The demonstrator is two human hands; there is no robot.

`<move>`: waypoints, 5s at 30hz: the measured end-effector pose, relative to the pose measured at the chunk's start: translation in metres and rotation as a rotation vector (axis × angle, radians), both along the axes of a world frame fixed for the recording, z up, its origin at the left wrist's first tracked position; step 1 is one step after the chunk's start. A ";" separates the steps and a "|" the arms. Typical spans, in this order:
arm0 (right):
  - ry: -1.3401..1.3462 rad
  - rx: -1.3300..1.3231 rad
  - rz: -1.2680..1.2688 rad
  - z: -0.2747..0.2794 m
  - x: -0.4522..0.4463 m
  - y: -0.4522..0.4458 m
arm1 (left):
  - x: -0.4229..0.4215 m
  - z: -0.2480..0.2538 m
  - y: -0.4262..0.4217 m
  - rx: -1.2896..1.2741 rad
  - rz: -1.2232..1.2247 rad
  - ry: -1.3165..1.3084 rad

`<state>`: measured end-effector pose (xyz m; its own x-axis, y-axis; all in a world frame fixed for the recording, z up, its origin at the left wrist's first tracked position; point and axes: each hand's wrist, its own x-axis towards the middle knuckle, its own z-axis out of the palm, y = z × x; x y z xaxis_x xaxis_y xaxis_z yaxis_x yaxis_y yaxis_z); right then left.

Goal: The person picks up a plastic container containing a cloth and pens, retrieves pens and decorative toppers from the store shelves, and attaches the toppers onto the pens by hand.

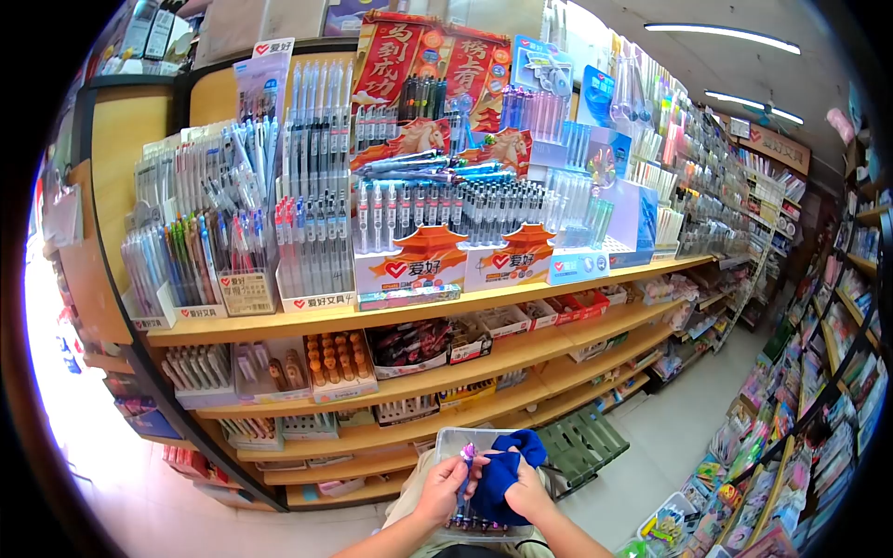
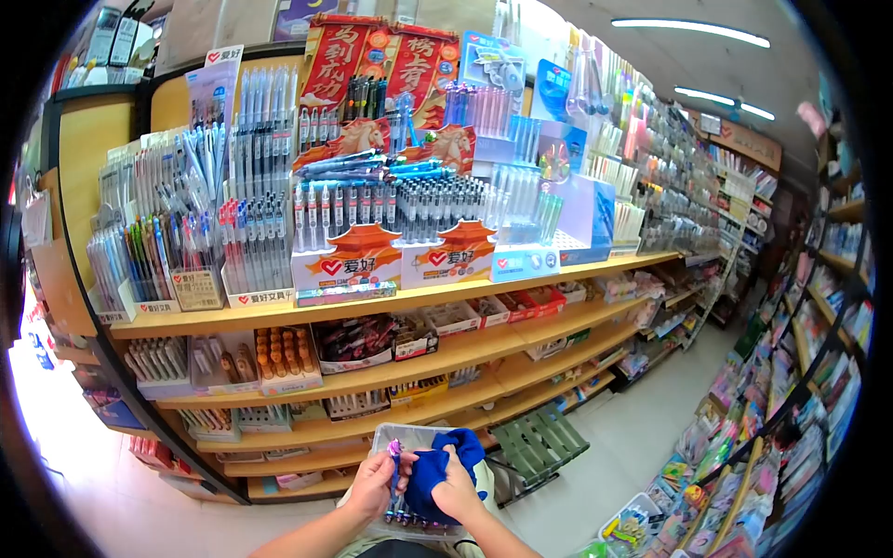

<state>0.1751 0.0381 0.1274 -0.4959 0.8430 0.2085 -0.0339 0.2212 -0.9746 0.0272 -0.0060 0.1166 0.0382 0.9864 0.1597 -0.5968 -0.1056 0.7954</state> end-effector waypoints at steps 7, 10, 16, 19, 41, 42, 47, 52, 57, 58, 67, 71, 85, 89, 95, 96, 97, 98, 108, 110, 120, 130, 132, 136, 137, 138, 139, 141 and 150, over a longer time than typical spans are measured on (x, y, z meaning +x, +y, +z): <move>-0.317 0.613 -0.262 0.051 0.006 -0.023 | 0.000 -0.008 -0.003 0.025 0.020 0.062; 0.009 0.116 -0.252 0.035 0.002 -0.029 | -0.001 -0.011 -0.003 0.068 0.002 0.084; -0.175 0.178 -0.221 0.034 -0.001 -0.024 | -0.001 -0.014 -0.005 0.099 0.026 0.098; -0.208 0.144 -0.100 0.025 -0.001 -0.020 | -0.001 -0.015 -0.005 0.122 0.046 0.071; -0.179 0.203 -0.158 0.063 0.007 -0.041 | 0.002 -0.016 -0.005 0.160 0.066 0.185; -0.188 0.283 -0.153 0.061 0.006 -0.040 | 0.002 -0.017 -0.006 0.165 0.067 0.187; -0.300 0.418 -0.142 0.071 0.007 -0.051 | 0.002 -0.022 -0.009 0.100 0.133 0.225; -0.304 0.527 -0.175 0.060 0.011 -0.042 | 0.002 -0.016 -0.008 0.140 0.068 0.203; -0.236 0.590 -0.293 0.060 0.007 -0.040 | 0.002 -0.019 -0.007 0.164 0.072 0.195; -0.256 0.561 -0.286 0.063 0.008 -0.041 | 0.002 -0.019 -0.007 0.166 0.076 0.190; -0.244 0.735 -0.288 0.056 0.002 -0.041 | 0.004 -0.017 -0.009 0.141 0.117 0.168; -0.256 0.845 -0.320 0.059 0.001 -0.043 | 0.006 -0.017 -0.009 0.124 0.158 0.149; -0.396 0.985 -0.429 0.059 0.002 -0.044 | 0.007 -0.013 -0.008 0.212 0.244 0.344; -0.281 0.903 -0.402 0.063 0.001 -0.042 | 0.007 -0.011 -0.009 0.225 0.244 0.390; -0.285 0.870 -0.370 0.062 0.002 -0.041 | 0.005 -0.014 -0.009 0.192 0.213 0.383; -0.287 0.873 -0.371 0.062 0.003 -0.041 | 0.004 -0.015 -0.008 0.195 0.207 0.381; -0.290 0.876 -0.371 0.061 0.003 -0.041 | 0.004 -0.016 -0.008 0.197 0.202 0.378; -0.293 0.879 -0.370 0.060 0.003 -0.041 | 0.004 -0.017 -0.008 0.196 0.193 0.379; -0.323 0.911 -0.392 0.064 0.003 -0.042 | 0.004 -0.016 -0.008 0.202 0.090 0.275; -0.330 0.914 -0.410 0.061 0.004 -0.040 | 0.004 -0.018 -0.007 0.205 0.080 0.281; -0.279 0.887 -0.384 0.064 0.008 -0.042 | 0.006 -0.014 -0.009 0.176 0.087 0.267; -0.326 0.913 -0.349 0.062 0.007 -0.042 | 0.005 -0.019 -0.009 0.192 0.084 0.321; -0.312 0.911 -0.340 0.063 0.006 -0.042 | 0.006 -0.014 -0.011 0.203 0.122 0.392; -0.265 0.880 -0.335 0.067 0.003 -0.043 | 0.010 -0.012 -0.014 0.160 0.137 0.378; -0.256 0.873 -0.339 0.067 0.002 -0.042 | 0.008 -0.013 -0.014 0.160 0.111 0.355; -0.263 0.862 -0.344 0.067 0.002 -0.042 | 0.006 -0.015 -0.013 0.162 0.086 0.332; -0.270 0.852 -0.349 0.066 0.002 -0.041 | 0.004 -0.016 -0.012 0.163 0.059 0.309; -0.282 0.833 -0.355 0.065 0.004 -0.041 | 0.002 -0.019 -0.009 0.172 0.027 0.267; -0.339 0.806 -0.358 0.065 0.006 -0.041 | 0.004 -0.013 -0.008 0.137 -0.036 0.090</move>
